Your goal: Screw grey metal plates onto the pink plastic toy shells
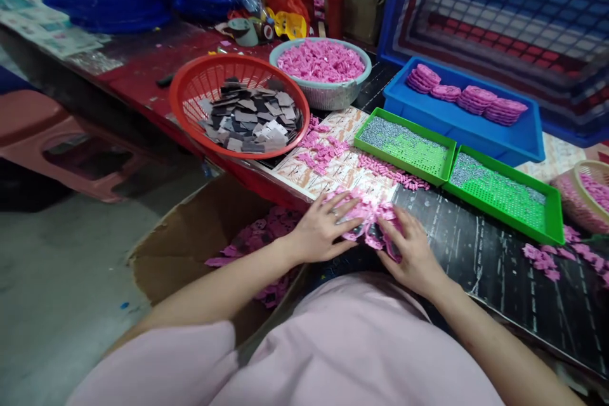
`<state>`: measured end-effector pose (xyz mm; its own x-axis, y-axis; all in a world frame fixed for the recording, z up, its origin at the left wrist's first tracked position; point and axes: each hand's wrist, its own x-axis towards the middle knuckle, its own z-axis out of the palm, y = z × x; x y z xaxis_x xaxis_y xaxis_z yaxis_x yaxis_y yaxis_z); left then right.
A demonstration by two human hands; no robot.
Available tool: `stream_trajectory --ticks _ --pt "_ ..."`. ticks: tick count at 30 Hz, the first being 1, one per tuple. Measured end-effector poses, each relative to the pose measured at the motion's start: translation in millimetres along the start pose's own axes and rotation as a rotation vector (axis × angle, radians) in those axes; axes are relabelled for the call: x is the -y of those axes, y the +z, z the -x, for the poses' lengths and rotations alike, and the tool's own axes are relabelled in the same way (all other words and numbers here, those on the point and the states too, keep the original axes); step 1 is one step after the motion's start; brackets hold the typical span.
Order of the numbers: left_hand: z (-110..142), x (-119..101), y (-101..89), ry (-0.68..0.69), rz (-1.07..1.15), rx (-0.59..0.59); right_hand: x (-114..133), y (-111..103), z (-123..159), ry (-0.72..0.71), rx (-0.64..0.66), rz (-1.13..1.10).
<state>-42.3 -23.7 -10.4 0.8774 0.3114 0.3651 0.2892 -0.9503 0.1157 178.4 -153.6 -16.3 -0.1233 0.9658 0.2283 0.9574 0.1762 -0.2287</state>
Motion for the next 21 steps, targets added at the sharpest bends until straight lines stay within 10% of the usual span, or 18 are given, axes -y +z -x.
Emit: stream_trajectory --ticks 6,11,15,21 --pt "112 25 -46.1 -0.341 -0.111 -0.076 83 26 -72 -0.343 0.166 -0.128" --pt "134 39 -46.9 -0.539 -0.207 -0.208 94 0 -119 -0.581 0.057 -0.122" --pt "92 51 -18.8 -0.324 -0.212 -0.277 15 -58 -172 -0.321 -0.117 0.146" --pt "7 61 8.7 -0.132 -0.126 -0.344 -175 -156 -223 0.285 -0.181 0.417"
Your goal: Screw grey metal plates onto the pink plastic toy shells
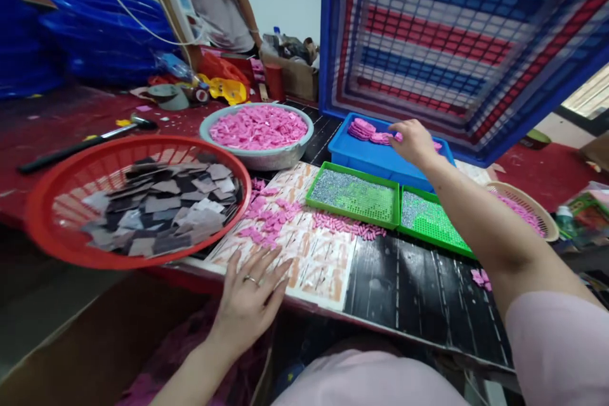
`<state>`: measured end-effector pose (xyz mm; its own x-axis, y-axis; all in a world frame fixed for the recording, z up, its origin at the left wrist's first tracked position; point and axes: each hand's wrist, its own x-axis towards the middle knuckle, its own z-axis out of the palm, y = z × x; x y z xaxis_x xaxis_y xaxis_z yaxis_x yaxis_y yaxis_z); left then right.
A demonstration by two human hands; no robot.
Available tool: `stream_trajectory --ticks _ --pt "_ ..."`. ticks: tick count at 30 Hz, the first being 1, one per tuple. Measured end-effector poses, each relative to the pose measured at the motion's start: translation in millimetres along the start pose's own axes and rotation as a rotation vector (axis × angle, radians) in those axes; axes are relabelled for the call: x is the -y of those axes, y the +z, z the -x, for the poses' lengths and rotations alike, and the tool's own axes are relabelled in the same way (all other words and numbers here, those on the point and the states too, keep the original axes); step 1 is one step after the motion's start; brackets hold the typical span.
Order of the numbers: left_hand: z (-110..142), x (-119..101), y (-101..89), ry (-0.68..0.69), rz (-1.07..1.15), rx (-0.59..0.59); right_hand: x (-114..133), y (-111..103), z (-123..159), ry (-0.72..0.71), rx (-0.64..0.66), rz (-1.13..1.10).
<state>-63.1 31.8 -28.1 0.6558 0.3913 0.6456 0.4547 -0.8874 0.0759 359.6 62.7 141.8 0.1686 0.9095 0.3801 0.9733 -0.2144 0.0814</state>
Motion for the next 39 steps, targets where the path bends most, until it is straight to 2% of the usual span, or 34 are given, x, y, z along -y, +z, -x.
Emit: stream_trajectory --ticks 2,5,8,11,14,18,27,32,35,37,39 --pt "-12 0 11.7 0.015 0.013 0.009 -58 9 -12 0.177 0.118 0.116" --pt "-15 5 23.8 0.027 -0.004 0.047 -126 31 -13 0.308 0.292 0.247" --pt "-12 11 27.7 0.017 -0.038 0.086 -168 56 -10 0.311 0.393 0.329" --pt "-9 15 25.3 0.024 -0.059 0.118 -190 83 -12 0.243 0.403 0.379" --pt "-7 18 22.8 0.051 -0.063 0.165 -204 107 -16 0.165 0.359 0.410" --pt "1 19 23.3 -0.018 -0.051 0.150 -217 127 -20 0.120 0.294 0.442" --pt "1 20 23.0 0.024 -0.066 0.140 -220 134 -16 0.157 0.225 0.497" --pt "-1 20 18.8 0.055 -0.073 0.217 -217 141 -16 0.181 0.260 0.543" --pt "-5 7 16.1 -0.055 -0.026 0.230 -214 144 -15 0.193 0.276 0.554" --pt "-9 -5 15.8 -0.214 0.042 0.169 -213 144 -14 0.207 0.292 0.551" --pt "-13 -14 16.1 -0.296 0.096 0.102 -214 142 -15 0.218 0.302 0.543"
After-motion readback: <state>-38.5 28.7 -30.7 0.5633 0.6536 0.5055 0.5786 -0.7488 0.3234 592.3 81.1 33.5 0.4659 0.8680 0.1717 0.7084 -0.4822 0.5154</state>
